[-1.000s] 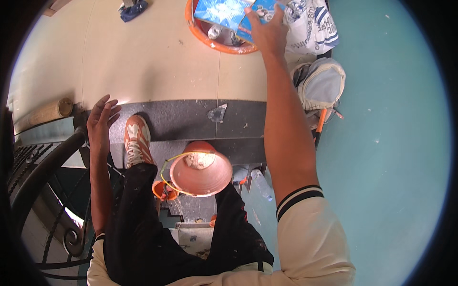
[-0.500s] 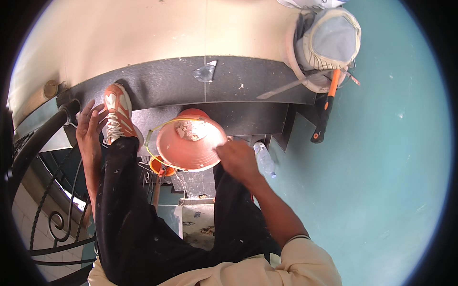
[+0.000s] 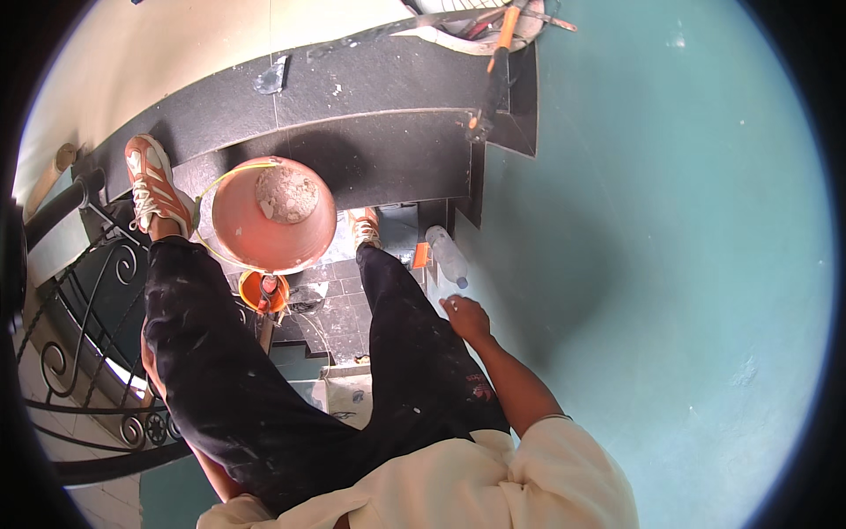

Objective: The person scoops a white powder from a pink bucket into a white bowl using a small white scoop. They then use their hand to mix the powder inside the bowl. Finally, they place the bowl on the stairs and handle a red power drill and a small red box.

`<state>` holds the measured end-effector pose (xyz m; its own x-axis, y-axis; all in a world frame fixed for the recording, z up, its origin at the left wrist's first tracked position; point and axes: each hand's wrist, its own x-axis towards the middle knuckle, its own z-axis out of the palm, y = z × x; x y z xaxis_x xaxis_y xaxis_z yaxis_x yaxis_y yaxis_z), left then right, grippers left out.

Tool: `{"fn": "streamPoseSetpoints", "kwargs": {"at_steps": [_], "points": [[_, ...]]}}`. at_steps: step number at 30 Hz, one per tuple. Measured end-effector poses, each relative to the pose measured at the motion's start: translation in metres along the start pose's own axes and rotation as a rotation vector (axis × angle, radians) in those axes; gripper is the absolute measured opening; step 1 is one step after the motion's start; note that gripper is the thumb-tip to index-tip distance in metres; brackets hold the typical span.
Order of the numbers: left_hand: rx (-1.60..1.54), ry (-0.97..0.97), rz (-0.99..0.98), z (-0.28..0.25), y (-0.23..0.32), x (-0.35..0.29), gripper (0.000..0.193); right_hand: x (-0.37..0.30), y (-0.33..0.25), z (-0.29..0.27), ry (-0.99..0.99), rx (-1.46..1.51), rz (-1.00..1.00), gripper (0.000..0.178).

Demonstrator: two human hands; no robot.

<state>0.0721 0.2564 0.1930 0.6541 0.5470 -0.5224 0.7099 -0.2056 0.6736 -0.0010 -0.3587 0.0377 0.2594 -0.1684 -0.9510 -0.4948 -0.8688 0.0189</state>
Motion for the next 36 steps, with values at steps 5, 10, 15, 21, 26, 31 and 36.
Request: {"fn": "streamPoseSetpoints", "kwargs": {"at_steps": [5, 10, 15, 21, 26, 31, 36], "points": [[0.052, 0.173, -0.046, -0.043, -0.019, -0.065, 0.049, 0.082, 0.081, 0.042, 0.144, 0.458, 0.379, 0.064], [-0.113, 0.210, -0.158, -0.038, 0.000, -0.075, 0.052, 0.147, 0.100, 0.078, 0.076, 0.996, 0.624, 0.090], [0.003, 0.090, -0.047, 0.014, 0.014, -0.096, 0.058, 0.200, 0.113, 0.124, 0.268, 1.130, 0.516, 0.069], [0.335, -0.260, -0.145, 0.079, -0.053, -0.162, 0.059, 0.198, 0.080, 0.087, 0.469, 0.660, 0.435, 0.047], [0.450, -0.560, -0.063, 0.141, -0.129, -0.204, 0.086, 0.047, -0.001, -0.020, 0.702, 0.164, -0.152, 0.035], [0.312, -0.597, -0.275, 0.172, -0.169, -0.200, 0.088, -0.133, -0.085, -0.147, 0.731, -0.016, -0.724, 0.029], [0.206, -0.597, -0.297, 0.170, -0.183, -0.205, 0.086, -0.246, -0.173, -0.271, 0.860, 0.037, -0.821, 0.031]]}}
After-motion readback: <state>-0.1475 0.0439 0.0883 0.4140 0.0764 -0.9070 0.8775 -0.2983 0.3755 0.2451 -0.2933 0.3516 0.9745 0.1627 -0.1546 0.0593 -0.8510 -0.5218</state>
